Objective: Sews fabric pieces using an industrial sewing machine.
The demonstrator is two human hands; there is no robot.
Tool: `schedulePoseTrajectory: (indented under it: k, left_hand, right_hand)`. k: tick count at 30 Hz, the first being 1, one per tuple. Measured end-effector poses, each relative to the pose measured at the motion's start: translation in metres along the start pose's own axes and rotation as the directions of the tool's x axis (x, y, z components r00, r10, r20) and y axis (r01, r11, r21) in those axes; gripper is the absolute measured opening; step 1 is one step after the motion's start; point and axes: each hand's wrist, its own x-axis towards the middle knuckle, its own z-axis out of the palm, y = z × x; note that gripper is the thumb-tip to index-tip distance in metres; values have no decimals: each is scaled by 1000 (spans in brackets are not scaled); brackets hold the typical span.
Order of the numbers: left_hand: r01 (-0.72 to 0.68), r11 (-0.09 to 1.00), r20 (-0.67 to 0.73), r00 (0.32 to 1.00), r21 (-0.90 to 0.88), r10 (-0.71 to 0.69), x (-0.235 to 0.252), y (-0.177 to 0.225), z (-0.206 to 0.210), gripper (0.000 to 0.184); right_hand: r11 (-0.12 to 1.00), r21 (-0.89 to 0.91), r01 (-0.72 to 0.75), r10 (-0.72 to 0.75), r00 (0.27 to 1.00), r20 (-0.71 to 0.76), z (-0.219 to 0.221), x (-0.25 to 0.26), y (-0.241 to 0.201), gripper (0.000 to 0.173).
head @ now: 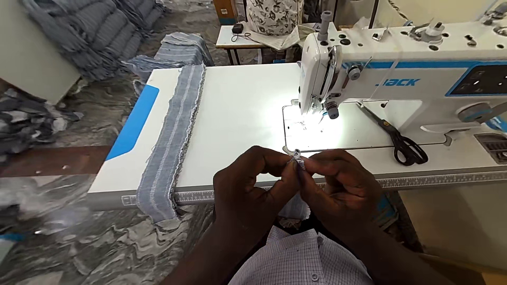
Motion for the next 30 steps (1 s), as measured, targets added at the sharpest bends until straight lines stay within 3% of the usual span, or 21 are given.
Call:
schedulePoseTrajectory:
  k: [3, 5, 8, 11, 13, 15, 18, 19, 21, 22, 24, 26, 28, 30]
  left_hand:
    - [85, 996, 48, 995, 1, -85, 3, 6, -3, 10]
    - [173, 984, 110, 980, -35, -168, 3, 10, -5, 17]
    - [334, 931, 161, 937, -149, -310, 6, 6, -6, 23]
    - [417, 839, 132, 909, -351, -396, 9, -11, 6, 11]
    - [405, 830, 154, 914, -383, -374, 11, -18, 20, 9]
    - [427, 870, 253, 895, -245, -368, 16, -30, 30, 10]
    - [547, 837, 486, 734, -11, -473, 38, -56, 43, 16]
    - [608, 794, 516, 676, 14, -527, 45, -67, 51, 17]
    - [720, 694, 537, 578, 20, -614, 54, -93, 75, 19]
    - [754, 655, 542, 535, 39, -648, 57, -107, 87, 20]
    - [734, 656, 539, 485, 178, -689, 63, -131, 103, 21]
    - [596, 694, 492, 498, 404, -714, 71, -141, 105, 23]
    - [447, 701, 451, 546, 556, -706, 74, -143, 97, 30]
    - [276, 725, 410, 675, 631, -614, 57, -137, 86, 43]
  right_hand:
    - [967, -242, 80, -83, 997, 0, 3, -3, 0, 21]
    - [920, -362, 152, -134, 988, 74, 0, -4, 3, 19]
    - [944, -308, 122, -71, 983, 172, -4, -3, 10, 20]
    - [995, -62, -79, 85, 991, 103, -10, 0, 19, 28]
    - [970, -12, -241, 241, 970, 36, -16, 2, 28, 26]
    - [885, -29, -466, 466, 883, 49, -27, 5, 36, 13]
    - [766, -129, -629, 639, 767, 58, -45, 7, 48, 15]
    - [743, -269, -612, 640, 768, 21, -49, 6, 51, 15]
    - [659, -622, -422, 467, 878, -101, -47, -1, 62, 18]
    - [592, -732, -338, 420, 904, -77, -43, -5, 68, 27]
    - [498, -831, -248, 463, 886, 13, -33, -16, 84, 40]
    - [443, -885, -145, 461, 883, 86, -37, -21, 107, 35]
    - [474, -880, -13, 430, 876, 219, -55, -5, 127, 31]
    - [569, -813, 125, 379, 837, 394, -76, 16, 149, 34]
